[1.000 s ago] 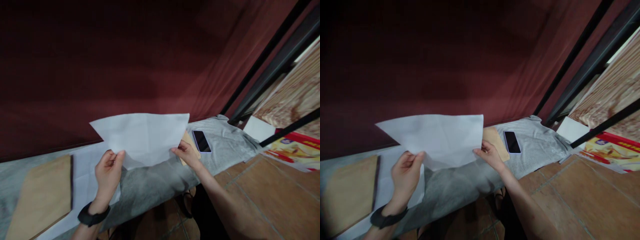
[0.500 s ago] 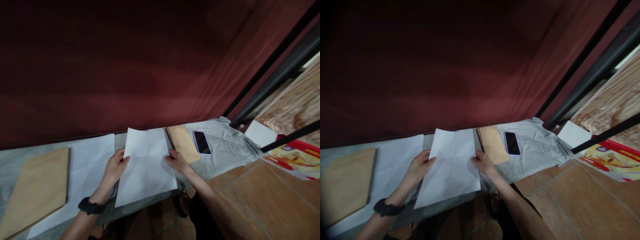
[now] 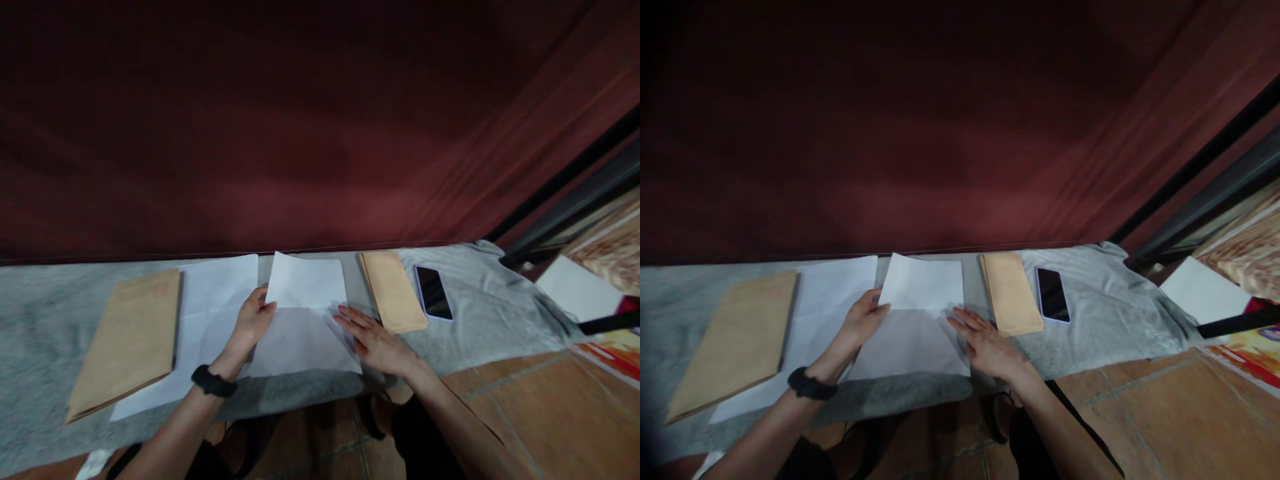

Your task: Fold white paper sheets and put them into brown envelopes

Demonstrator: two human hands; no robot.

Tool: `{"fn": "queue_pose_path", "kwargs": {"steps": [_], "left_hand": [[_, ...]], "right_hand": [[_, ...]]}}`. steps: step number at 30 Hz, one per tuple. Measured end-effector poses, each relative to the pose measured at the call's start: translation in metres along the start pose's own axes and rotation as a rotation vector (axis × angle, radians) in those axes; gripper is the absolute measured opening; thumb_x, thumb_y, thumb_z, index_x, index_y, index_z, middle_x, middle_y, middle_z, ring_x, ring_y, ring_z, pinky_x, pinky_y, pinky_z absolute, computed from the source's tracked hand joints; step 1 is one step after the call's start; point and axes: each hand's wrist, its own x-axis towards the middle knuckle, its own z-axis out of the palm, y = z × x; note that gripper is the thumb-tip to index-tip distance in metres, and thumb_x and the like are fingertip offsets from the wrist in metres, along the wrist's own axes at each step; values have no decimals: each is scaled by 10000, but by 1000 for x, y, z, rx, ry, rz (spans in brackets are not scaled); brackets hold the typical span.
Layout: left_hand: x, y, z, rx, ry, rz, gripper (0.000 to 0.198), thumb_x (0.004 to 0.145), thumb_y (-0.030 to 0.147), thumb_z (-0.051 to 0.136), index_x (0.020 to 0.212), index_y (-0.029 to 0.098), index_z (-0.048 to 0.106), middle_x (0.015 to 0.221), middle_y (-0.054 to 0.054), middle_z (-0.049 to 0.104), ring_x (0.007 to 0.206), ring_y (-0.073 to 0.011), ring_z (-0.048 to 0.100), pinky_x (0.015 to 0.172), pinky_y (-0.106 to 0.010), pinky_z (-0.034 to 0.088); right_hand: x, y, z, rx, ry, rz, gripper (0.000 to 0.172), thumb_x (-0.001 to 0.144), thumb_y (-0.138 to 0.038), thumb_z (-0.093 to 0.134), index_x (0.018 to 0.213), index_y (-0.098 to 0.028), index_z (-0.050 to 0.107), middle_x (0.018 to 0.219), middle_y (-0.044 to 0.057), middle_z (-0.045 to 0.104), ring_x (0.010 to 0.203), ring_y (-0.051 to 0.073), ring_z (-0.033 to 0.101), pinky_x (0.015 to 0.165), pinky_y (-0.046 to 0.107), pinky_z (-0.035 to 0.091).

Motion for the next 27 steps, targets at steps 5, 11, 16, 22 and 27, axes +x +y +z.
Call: {"fn": "queue_pose_path", "kwargs": {"steps": [5, 11, 16, 22, 27], "left_hand": [[-10, 10, -4, -149, 20, -90, 394, 630, 254, 699, 1010, 180, 629, 679, 20, 687, 574, -167, 625, 530, -247, 452], [-17, 16, -17, -256, 20, -196, 524, 599, 286, 764, 1092, 171, 630, 757, 4, 712, 595, -161, 639, 558, -257, 473], [-22, 15, -24, -320, -26, -204, 717, 606, 356, 805, 1255, 176, 560, 816, -14, 725, 630, -176, 662, 573, -271, 488], [-23, 7, -18, -50, 34, 8, 796, 786, 468, 686, 1468, 154, 424, 1066, -107, 704, 843, -222, 696, 717, -350, 557], [-40, 17, -35, 232, -11, 430, 598, 882, 511, 606, 1411, 240, 546, 1529, -124, 486, 1403, -298, 474, 1093, -442, 471]], "right_hand": [[-3, -8, -6, 98, -79, -43, 836, 812, -49, 530, 1584, -316, 352, 1695, -17, 235, 1562, 183, 218, 1284, 424, 230], [-3, -7, -9, 142, -151, -49, 949, 745, -40, 561, 1611, -306, 281, 1702, 0, 208, 1568, 202, 197, 1285, 432, 227], [1, -6, -7, 103, -53, -99, 913, 767, 12, 539, 1591, -322, 329, 1676, -1, 288, 1553, 194, 250, 1281, 462, 243], [10, -9, -12, 95, 86, -133, 713, 869, 26, 467, 1480, -338, 519, 1520, -9, 549, 1441, 166, 466, 1272, 475, 275], [6, -10, -20, 140, 9, -62, 579, 932, -142, 585, 1472, -344, 533, 1490, 0, 581, 1409, 208, 505, 1223, 448, 369]]}}
